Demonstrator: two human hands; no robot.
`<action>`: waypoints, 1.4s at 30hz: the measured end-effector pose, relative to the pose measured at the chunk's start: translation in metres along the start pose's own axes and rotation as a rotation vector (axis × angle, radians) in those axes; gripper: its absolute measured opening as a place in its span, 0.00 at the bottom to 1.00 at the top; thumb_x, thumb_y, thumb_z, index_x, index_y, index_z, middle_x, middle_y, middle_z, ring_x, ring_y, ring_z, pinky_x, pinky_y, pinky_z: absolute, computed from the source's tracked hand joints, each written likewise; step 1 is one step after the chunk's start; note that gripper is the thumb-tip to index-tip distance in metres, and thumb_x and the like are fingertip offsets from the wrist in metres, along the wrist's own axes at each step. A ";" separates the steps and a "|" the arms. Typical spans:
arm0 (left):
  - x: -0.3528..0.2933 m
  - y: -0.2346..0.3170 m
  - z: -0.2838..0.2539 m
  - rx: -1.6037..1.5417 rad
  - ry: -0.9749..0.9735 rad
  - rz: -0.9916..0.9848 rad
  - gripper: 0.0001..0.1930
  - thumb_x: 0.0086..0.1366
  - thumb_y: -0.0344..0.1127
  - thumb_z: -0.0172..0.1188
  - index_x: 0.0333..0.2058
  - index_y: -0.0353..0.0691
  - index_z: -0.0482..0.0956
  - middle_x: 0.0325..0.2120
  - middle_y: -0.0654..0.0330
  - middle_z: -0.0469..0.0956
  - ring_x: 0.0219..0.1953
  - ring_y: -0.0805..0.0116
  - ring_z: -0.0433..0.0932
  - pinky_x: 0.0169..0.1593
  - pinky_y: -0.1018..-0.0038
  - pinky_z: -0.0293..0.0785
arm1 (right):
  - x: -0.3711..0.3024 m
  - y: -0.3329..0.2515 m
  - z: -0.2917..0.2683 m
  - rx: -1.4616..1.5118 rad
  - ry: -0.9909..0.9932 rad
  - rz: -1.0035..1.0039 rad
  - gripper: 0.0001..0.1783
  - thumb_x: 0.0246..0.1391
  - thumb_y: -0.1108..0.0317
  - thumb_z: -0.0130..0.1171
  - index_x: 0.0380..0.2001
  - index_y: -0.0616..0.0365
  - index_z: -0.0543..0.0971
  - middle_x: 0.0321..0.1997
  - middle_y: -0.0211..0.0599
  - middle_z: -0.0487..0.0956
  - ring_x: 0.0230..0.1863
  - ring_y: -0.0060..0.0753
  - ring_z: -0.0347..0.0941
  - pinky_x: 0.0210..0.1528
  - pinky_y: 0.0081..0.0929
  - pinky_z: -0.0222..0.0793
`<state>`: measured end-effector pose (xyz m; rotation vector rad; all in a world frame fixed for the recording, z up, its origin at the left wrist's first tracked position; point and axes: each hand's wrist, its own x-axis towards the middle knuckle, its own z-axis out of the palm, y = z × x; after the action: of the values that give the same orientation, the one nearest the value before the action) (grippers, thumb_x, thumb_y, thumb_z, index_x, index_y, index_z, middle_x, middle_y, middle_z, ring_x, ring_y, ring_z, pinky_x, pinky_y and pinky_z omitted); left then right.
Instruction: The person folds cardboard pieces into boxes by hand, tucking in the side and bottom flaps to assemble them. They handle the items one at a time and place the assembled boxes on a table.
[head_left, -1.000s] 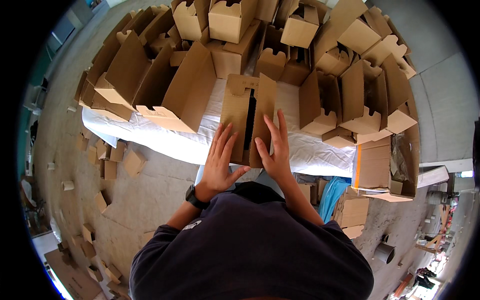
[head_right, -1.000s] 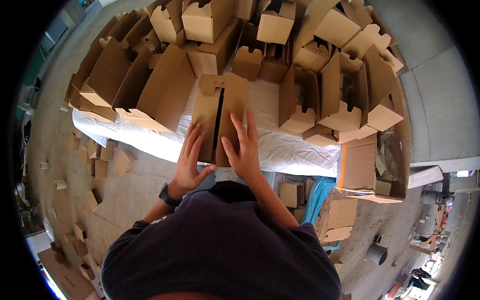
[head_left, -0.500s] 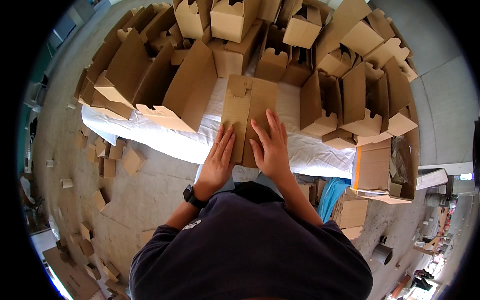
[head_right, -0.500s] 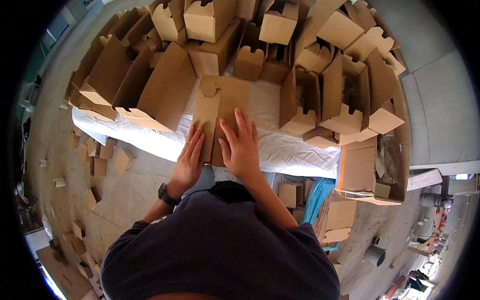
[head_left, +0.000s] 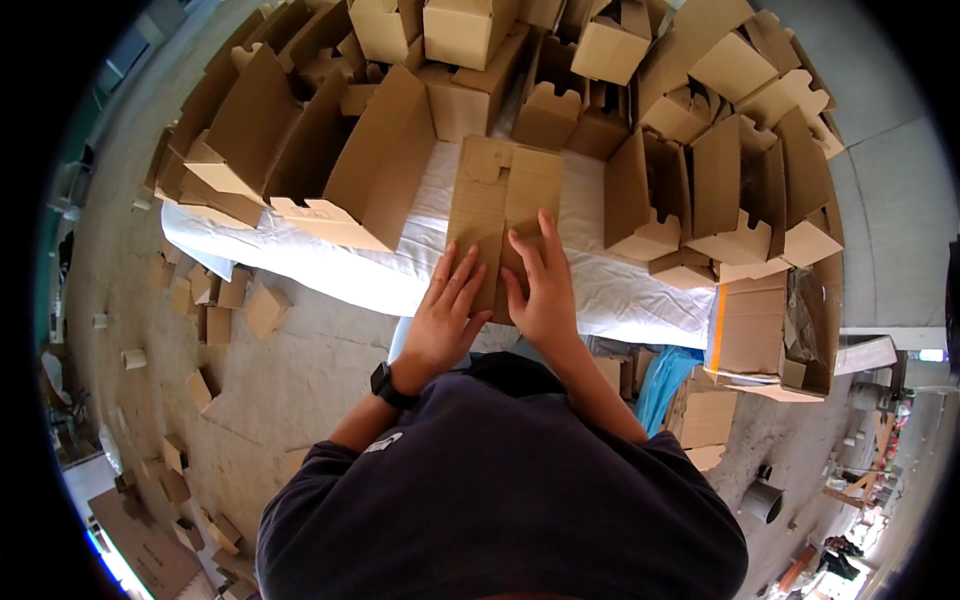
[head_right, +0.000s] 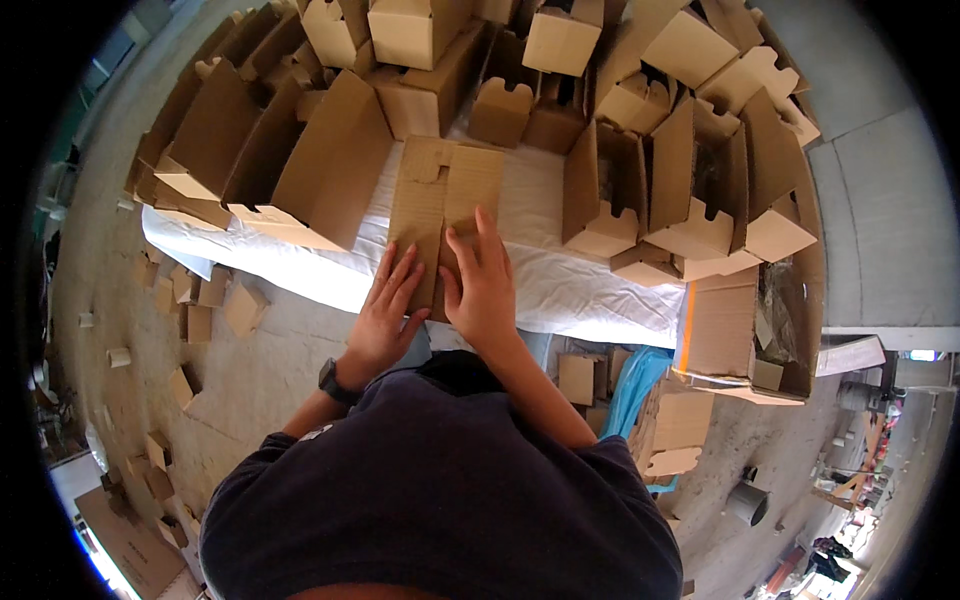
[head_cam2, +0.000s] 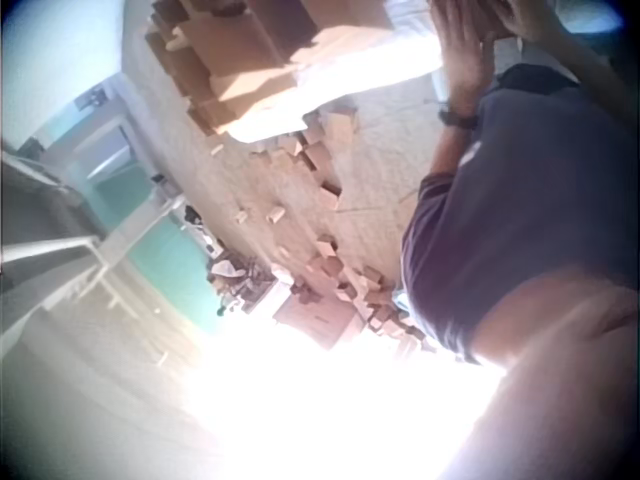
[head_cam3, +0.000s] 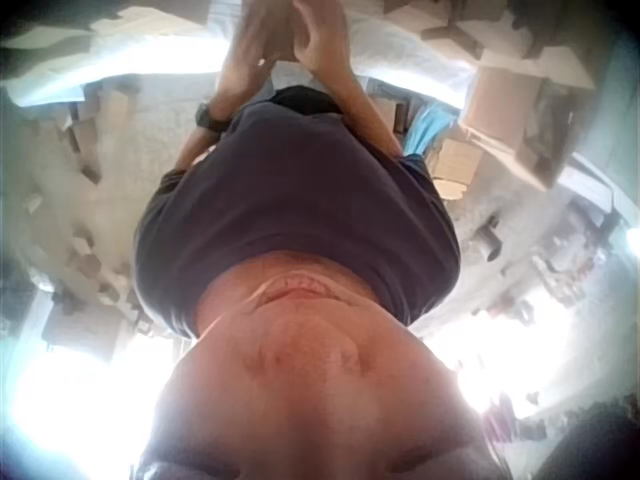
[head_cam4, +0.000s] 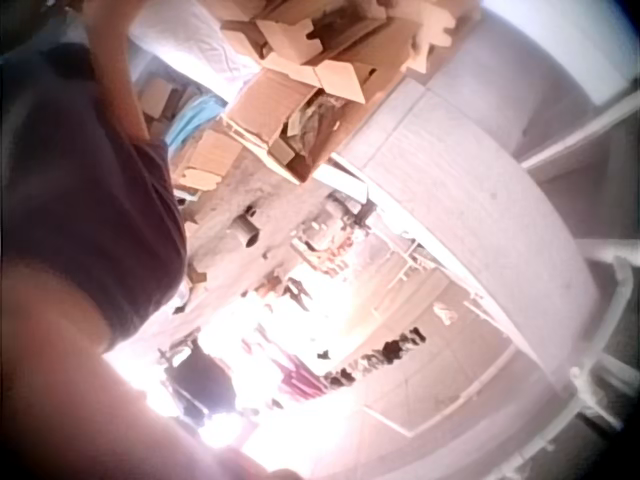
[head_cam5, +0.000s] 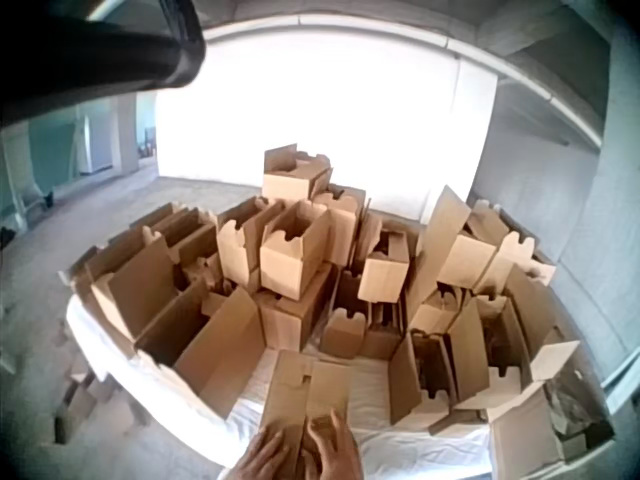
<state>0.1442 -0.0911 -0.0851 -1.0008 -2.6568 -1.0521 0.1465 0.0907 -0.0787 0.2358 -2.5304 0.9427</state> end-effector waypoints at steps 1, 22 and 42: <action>0.000 0.000 0.001 -0.022 0.014 0.001 0.34 0.57 0.33 0.66 0.61 0.32 0.65 0.67 0.47 0.57 0.72 0.44 0.48 0.70 0.54 0.53 | 0.000 0.001 0.000 0.090 0.019 0.007 0.27 0.50 0.74 0.62 0.56 0.56 0.73 0.72 0.57 0.55 0.71 0.58 0.54 0.68 0.49 0.55; -0.003 -0.003 -0.009 -0.101 0.156 -0.026 0.38 0.58 0.37 0.68 0.64 0.34 0.60 0.68 0.42 0.53 0.71 0.41 0.48 0.69 0.53 0.53 | -0.007 0.015 -0.014 0.524 0.156 0.230 0.30 0.59 0.70 0.61 0.63 0.59 0.65 0.74 0.52 0.54 0.73 0.49 0.53 0.70 0.40 0.54; 0.002 -0.009 -0.011 0.074 0.226 -0.034 0.36 0.59 0.28 0.64 0.65 0.33 0.59 0.66 0.44 0.61 0.66 0.46 0.63 0.64 0.62 0.66 | 0.033 -0.002 -0.048 0.777 0.126 0.314 0.49 0.45 0.82 0.52 0.72 0.53 0.48 0.74 0.52 0.50 0.74 0.48 0.50 0.68 0.40 0.58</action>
<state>0.1356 -0.1019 -0.0809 -0.7745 -2.5171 -1.0005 0.1338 0.1199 -0.0304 -0.0042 -2.0011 1.9675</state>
